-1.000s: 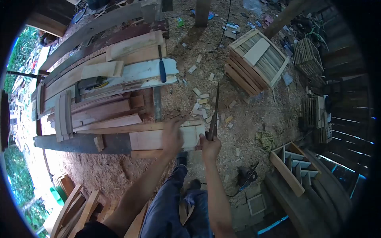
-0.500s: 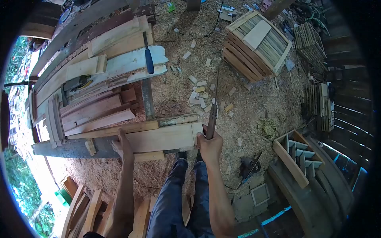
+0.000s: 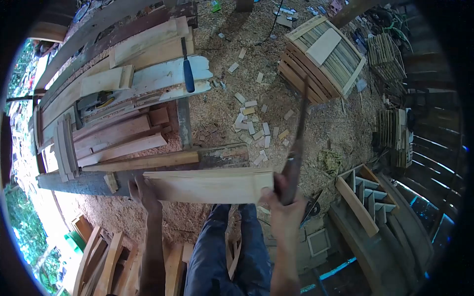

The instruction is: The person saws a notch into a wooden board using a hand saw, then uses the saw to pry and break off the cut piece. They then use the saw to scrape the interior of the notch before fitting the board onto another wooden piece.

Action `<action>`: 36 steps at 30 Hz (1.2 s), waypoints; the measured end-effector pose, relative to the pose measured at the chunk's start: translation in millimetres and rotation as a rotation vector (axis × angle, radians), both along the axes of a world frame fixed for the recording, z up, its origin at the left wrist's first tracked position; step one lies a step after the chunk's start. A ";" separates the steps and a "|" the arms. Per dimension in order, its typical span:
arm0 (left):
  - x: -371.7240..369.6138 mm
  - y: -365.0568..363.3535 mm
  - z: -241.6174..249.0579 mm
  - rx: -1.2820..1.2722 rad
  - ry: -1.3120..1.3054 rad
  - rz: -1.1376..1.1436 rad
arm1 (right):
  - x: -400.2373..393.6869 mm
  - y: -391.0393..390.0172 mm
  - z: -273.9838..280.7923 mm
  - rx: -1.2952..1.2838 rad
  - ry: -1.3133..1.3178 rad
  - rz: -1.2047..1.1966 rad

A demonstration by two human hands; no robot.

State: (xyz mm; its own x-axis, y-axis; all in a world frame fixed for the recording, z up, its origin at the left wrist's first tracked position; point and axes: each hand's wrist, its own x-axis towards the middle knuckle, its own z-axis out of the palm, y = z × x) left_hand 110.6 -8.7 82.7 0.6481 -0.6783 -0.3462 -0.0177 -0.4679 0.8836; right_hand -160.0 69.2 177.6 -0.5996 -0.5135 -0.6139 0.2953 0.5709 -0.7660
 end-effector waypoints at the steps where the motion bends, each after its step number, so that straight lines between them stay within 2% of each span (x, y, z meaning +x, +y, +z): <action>1: 2.6 4.8 -0.8 0.006 0.004 0.010 | -6.0 1.1 -1.3 -0.075 0.027 0.009; 4: 2.9 8.1 -22.9 -0.157 -0.024 -0.059 | -15.8 5.6 -27.8 -0.192 0.003 0.018; 6: 0.5 -0.8 -33.9 -0.265 0.107 0.081 | -17.3 -1.1 -41.7 -0.246 0.040 0.066; 13: 4.4 5.4 -37.8 -0.289 0.001 0.030 | -17.2 4.7 -80.0 -0.321 -0.063 0.042; 15: 1.3 6.3 -34.2 -0.215 -0.150 0.064 | -15.9 9.0 -86.3 -0.334 -0.068 0.037; 18: 7.4 13.1 -35.6 -0.202 -0.205 0.024 | -11.2 13.1 -93.6 -0.356 -0.096 0.001; 21: 6.0 15.7 -29.8 -0.111 -0.225 -0.009 | -5.1 12.9 -99.4 -0.321 -0.018 -0.023; 22: 4.6 16.0 -29.9 -0.116 -0.225 -0.009 | -2.3 12.8 -105.7 -0.231 0.085 -0.002; 24: 2.2 18.8 -32.8 -0.048 -0.250 -0.151 | 2.5 11.6 -113.4 -0.142 0.188 0.018; 25: 2.3 20.3 -40.6 -0.052 -0.251 -0.151 | 4.3 7.8 -116.3 -0.063 0.281 0.059; 27: 0.7 19.2 -54.0 0.004 -0.616 -0.284 | 7.0 -0.5 -119.3 -0.009 0.413 0.107; 28: -1.9 18.7 -54.6 0.003 -0.620 -0.281 | 9.0 -4.1 -120.1 -0.012 0.409 0.108; 30: -30.7 9.6 -43.4 -0.303 -1.387 -0.501 | 12.5 -10.9 -117.3 0.004 0.527 0.147; 32: -55.1 3.3 -47.1 -0.481 -1.054 -0.907 | 15.3 -19.9 -97.3 -0.008 0.462 0.147; 34: -82.6 -4.4 -52.2 -0.463 -1.073 -1.129 | 20.1 -24.4 -88.9 -0.020 0.394 0.149; 36: -86.3 -5.3 -55.9 -0.441 -1.017 -1.143 | 22.3 -26.7 -88.0 0.060 0.465 0.185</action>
State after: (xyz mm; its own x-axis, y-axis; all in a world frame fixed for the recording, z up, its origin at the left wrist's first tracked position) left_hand 24.2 -14.0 26.9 -0.4215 -0.8743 0.2408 -0.8061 0.4828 0.3421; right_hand -137.7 42.4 89.6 -0.7189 -0.6091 -0.3348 -0.1799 0.6283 -0.7569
